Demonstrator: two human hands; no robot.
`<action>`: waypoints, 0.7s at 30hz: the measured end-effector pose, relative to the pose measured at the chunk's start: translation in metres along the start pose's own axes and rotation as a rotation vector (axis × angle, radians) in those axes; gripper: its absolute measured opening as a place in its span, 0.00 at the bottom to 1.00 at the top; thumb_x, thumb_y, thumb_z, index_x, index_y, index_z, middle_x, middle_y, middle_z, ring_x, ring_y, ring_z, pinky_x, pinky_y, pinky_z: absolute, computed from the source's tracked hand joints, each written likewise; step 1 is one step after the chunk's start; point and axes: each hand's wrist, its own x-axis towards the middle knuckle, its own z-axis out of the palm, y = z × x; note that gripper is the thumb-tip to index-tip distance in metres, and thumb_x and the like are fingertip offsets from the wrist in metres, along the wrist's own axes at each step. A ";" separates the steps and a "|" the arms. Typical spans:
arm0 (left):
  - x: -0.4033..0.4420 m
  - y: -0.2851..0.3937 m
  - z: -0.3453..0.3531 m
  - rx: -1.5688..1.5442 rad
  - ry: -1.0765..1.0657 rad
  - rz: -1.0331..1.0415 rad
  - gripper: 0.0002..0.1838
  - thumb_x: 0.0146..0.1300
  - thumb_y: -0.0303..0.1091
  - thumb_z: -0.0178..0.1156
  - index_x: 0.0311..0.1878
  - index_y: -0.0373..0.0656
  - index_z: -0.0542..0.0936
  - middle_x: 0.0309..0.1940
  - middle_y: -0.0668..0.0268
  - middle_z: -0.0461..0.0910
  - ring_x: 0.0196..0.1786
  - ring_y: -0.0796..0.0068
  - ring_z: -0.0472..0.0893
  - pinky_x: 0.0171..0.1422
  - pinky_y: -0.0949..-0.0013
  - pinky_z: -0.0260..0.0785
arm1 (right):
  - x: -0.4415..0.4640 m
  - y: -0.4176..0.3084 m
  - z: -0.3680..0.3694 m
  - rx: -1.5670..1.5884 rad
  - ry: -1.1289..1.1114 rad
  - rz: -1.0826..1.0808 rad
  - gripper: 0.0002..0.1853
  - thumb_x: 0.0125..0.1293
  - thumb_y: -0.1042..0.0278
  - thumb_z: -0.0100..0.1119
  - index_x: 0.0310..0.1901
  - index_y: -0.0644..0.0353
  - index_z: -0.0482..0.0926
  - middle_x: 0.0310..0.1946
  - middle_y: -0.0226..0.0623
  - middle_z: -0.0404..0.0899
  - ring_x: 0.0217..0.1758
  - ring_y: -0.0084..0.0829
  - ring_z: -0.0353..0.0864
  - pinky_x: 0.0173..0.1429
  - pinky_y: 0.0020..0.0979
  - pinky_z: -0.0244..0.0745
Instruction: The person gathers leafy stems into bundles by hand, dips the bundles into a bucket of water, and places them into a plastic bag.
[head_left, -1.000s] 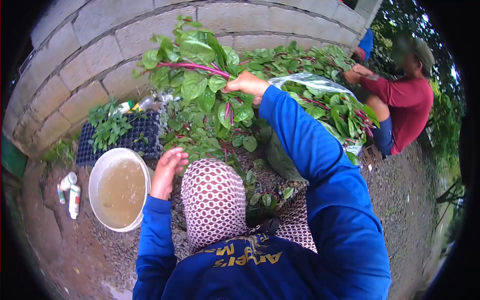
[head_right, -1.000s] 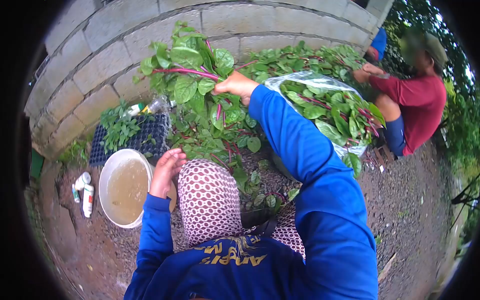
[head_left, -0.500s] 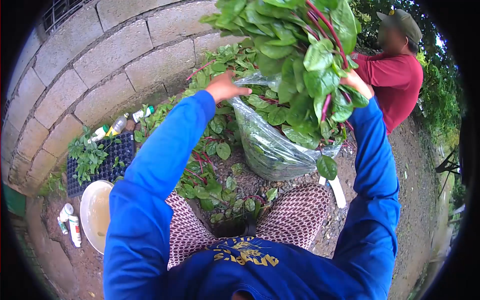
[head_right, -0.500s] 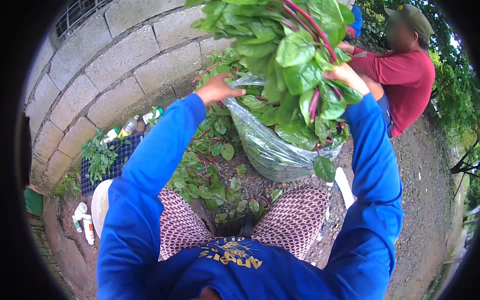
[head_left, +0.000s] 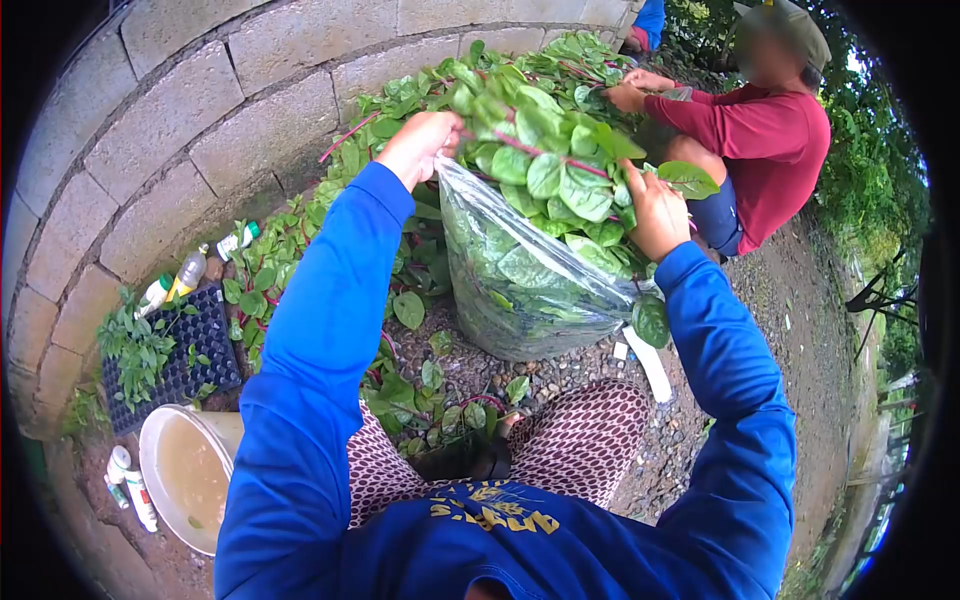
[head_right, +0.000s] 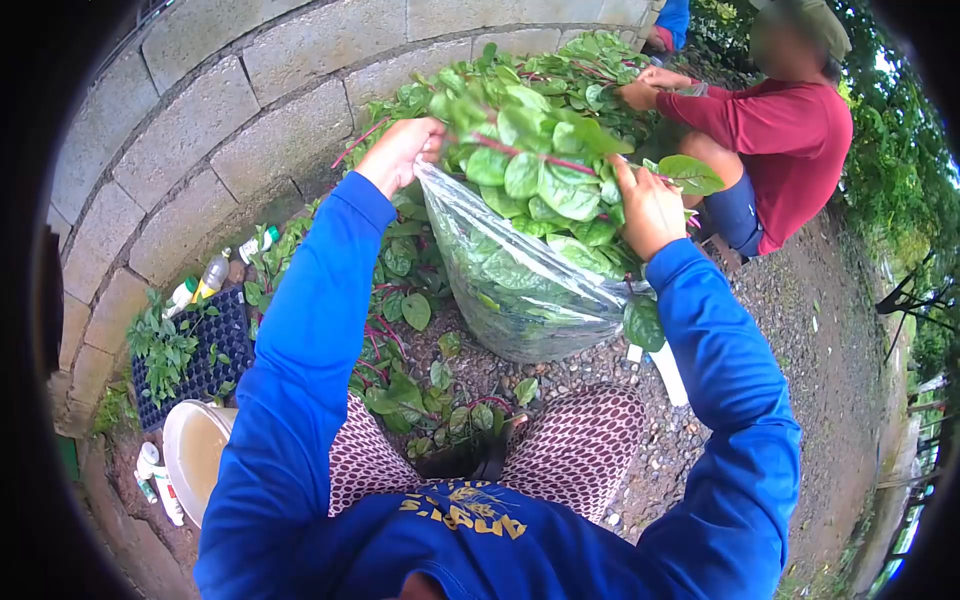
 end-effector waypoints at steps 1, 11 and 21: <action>0.006 -0.003 0.001 -0.074 0.056 0.048 0.05 0.58 0.29 0.53 0.30 0.40 0.76 0.16 0.73 0.66 0.14 0.79 0.59 0.18 0.70 0.50 | -0.001 -0.004 0.002 -0.115 0.038 -0.046 0.41 0.40 0.76 0.64 0.62 0.54 0.64 0.40 0.42 0.75 0.45 0.43 0.77 0.45 0.43 0.72; 0.035 -0.004 0.006 0.053 0.172 0.447 0.08 0.55 0.24 0.51 0.21 0.40 0.74 0.15 0.72 0.67 0.19 0.81 0.64 0.23 0.70 0.52 | -0.076 -0.066 -0.023 -0.037 -0.063 -0.325 0.29 0.56 0.70 0.48 0.63 0.45 0.66 0.35 0.33 0.70 0.38 0.31 0.74 0.41 0.36 0.66; 0.007 0.039 -0.008 0.944 0.448 0.842 0.09 0.57 0.35 0.57 0.35 0.45 0.84 0.19 0.62 0.79 0.23 0.69 0.79 0.31 0.67 0.69 | -0.081 -0.045 -0.010 0.092 -0.134 -0.289 0.23 0.54 0.71 0.51 0.54 0.46 0.71 0.35 0.32 0.72 0.42 0.33 0.76 0.44 0.37 0.68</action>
